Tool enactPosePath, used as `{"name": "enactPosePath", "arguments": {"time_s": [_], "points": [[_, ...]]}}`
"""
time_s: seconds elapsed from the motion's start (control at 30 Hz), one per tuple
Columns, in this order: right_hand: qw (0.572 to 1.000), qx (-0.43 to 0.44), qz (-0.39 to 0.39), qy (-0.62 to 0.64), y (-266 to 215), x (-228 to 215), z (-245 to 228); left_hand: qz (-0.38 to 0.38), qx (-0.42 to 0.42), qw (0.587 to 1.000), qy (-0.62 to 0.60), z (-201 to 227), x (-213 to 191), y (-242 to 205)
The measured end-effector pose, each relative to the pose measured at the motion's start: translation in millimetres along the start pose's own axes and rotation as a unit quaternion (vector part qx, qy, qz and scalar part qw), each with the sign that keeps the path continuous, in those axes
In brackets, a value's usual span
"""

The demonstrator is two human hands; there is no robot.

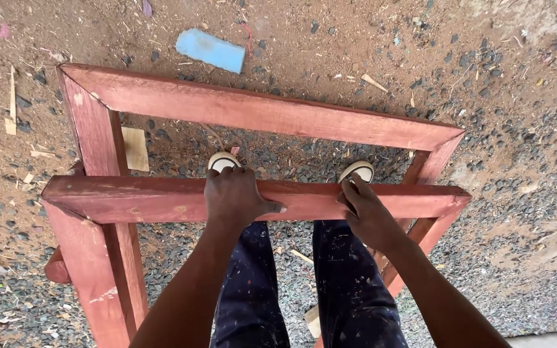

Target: Sanding a wooden frame manually using sandpaper to smooth the surface and joints.

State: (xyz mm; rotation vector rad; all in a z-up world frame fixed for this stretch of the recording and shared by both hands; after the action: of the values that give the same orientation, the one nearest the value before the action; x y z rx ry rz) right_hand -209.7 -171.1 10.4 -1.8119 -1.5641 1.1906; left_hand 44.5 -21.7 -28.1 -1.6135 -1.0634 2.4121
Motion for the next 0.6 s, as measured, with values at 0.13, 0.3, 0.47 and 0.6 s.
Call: {"name": "enactPosePath", "arguments": {"time_s": [0.13, 0.3, 0.47, 0.6], "points": [[0.995, 0.014, 0.095, -0.031, 12.5, 13.0, -20.6, 0.022, 0.001, 1.0, -0.003, -0.7, 2.2, -1.2], [0.997, -0.076, -0.005, -0.031, 90.8, 52.1, -100.3, 0.055, -0.01, 0.998, 0.004, -7.8, 34.0, 4.6], [1.0, 0.013, -0.007, 0.0, 30.1, 8.2, -79.8, 0.03, -0.001, 1.0, -0.006, -1.4, 11.9, -1.0], [0.999, -0.029, -0.028, -0.016, 58.4, 36.7, -81.7, 0.049, -0.007, 0.999, -0.007, -0.8, 10.4, -1.2]]}}
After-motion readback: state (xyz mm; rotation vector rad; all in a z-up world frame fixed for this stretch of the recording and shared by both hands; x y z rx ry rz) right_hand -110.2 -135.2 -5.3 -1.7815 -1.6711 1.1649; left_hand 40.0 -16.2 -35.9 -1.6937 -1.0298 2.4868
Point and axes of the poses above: each hand's wrist, its own y-axis towards the middle knuckle, its own x-axis out of the palm, z = x × y, the point moved 3 cm from there along y, towards the middle knuckle, and after that the axes turned 5 degrees about y, right-handed, at the moved point
